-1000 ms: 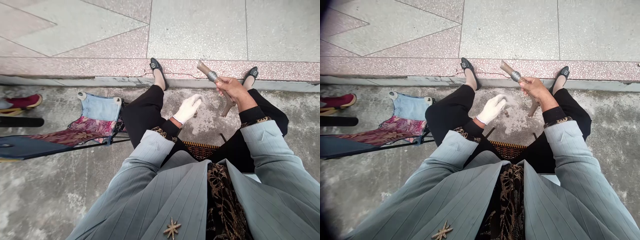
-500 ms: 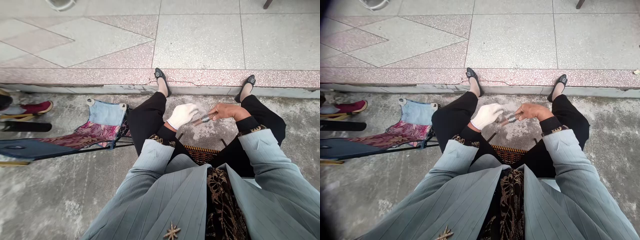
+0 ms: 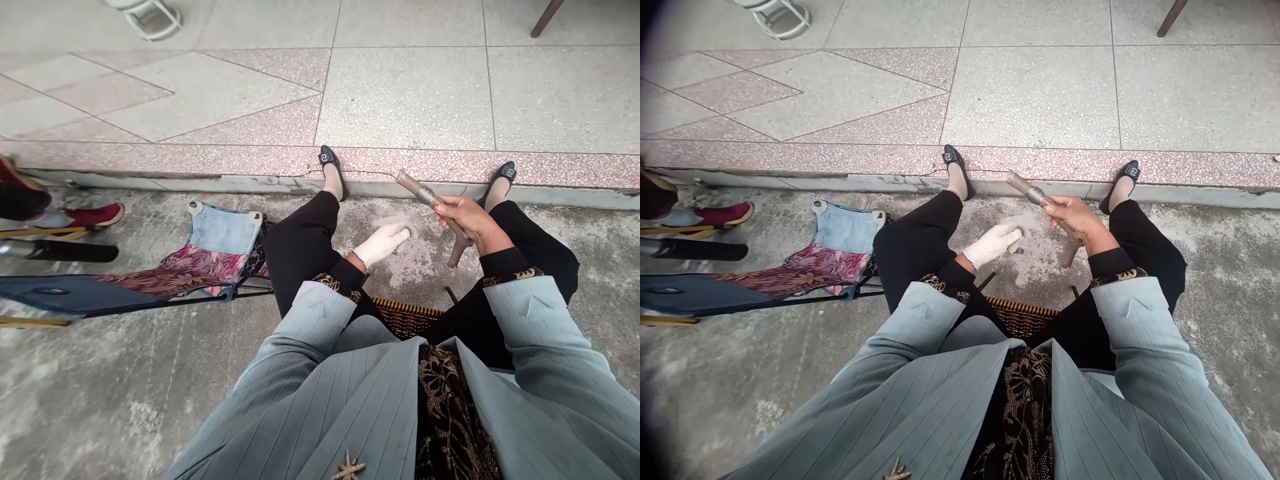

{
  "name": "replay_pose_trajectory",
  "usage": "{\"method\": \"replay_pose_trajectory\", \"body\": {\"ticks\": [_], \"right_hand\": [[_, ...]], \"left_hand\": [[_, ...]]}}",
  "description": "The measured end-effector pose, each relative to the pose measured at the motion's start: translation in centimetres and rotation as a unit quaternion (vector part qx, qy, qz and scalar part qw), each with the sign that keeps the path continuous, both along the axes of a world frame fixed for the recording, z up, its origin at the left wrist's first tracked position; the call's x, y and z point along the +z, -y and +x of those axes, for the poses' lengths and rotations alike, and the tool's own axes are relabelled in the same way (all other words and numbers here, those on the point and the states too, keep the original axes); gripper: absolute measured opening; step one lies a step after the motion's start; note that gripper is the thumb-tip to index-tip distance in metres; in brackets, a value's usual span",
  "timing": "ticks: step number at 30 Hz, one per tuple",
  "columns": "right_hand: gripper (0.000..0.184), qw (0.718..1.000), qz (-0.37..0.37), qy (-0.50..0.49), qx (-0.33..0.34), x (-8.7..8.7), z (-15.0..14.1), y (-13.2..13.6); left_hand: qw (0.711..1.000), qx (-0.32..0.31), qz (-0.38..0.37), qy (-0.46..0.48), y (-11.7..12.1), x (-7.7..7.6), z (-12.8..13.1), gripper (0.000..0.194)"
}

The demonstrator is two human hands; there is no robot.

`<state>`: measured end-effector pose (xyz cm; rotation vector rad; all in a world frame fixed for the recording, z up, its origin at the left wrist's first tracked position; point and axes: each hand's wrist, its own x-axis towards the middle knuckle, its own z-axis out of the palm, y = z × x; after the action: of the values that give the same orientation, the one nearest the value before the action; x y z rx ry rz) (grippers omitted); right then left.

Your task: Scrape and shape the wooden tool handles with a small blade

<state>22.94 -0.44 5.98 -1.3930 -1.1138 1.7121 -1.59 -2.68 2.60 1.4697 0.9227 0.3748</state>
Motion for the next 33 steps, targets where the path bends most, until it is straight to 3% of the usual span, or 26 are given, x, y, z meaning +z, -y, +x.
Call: {"method": "replay_pose_trajectory", "body": {"ticks": [4, 7, 9, 13, 15, 18, 22, 24, 25, 27, 29, 31, 33], "right_hand": [[0.055, 0.999, 0.015, 0.031, 0.004, -0.8, 0.3, -0.4], [0.052, 0.990, 0.031, 0.137, 0.016, -1.3, 0.4, -0.7], [0.044, 0.962, 0.045, 0.266, 0.044, -1.3, 0.1, -0.8], [0.038, 0.858, 0.111, 0.478, 0.151, -1.2, -1.0, -0.6], [0.039, 0.825, 0.120, 0.514, 0.203, -1.2, -1.6, -0.6], [0.028, 0.812, 0.078, 0.492, 0.305, -1.1, -1.8, -0.4], [0.023, 0.820, 0.000, 0.354, 0.450, -0.8, -1.1, -0.2], [0.029, 0.848, -0.024, 0.203, 0.488, -0.7, -0.5, -0.2], [0.035, 0.870, -0.021, 0.121, 0.477, -0.7, -0.3, -0.3], [0.047, 0.922, 0.011, 0.001, 0.386, -0.8, 0.1, -0.5], [0.053, 0.964, 0.044, -0.041, 0.258, -1.1, 0.1, -0.7], [0.057, 0.985, 0.053, -0.061, 0.155, -1.6, -0.2, -0.9], [0.063, 0.993, 0.052, -0.060, 0.087, -2.1, -0.5, -1.0]], "left_hand": [[0.996, -0.059, 0.047, -0.051, 0.2, 0.0, 0.1, 0.034], [0.989, -0.099, 0.063, -0.089, 0.2, 0.0, 0.2, 0.036], [0.981, -0.125, 0.088, -0.121, 0.1, 0.0, 0.2, 0.038], [0.948, -0.157, 0.164, -0.223, 0.0, -0.4, 0.2, 0.040], [0.932, -0.159, 0.197, -0.261, 0.0, -0.7, 0.1, 0.041], [0.909, -0.172, 0.232, -0.299, -0.1, -0.9, -0.3, 0.041], [0.912, -0.156, 0.240, -0.292, -0.5, -0.9, -1.0, 0.036], [0.943, -0.116, 0.212, -0.229, -0.8, -0.9, -1.2, 0.029], [0.958, -0.096, 0.192, -0.191, -0.9, -0.9, -1.2, 0.028], [0.982, -0.043, 0.142, -0.116, -1.1, -0.9, -1.3, 0.035], [0.995, 0.005, 0.083, -0.047, -1.0, -0.9, -1.1, 0.043], [0.999, 0.027, 0.030, 0.006, -0.7, -1.1, -0.8, 0.044], [1.000, -0.001, 0.007, 0.011, -0.3, -1.2, -0.4, 0.039]]}}
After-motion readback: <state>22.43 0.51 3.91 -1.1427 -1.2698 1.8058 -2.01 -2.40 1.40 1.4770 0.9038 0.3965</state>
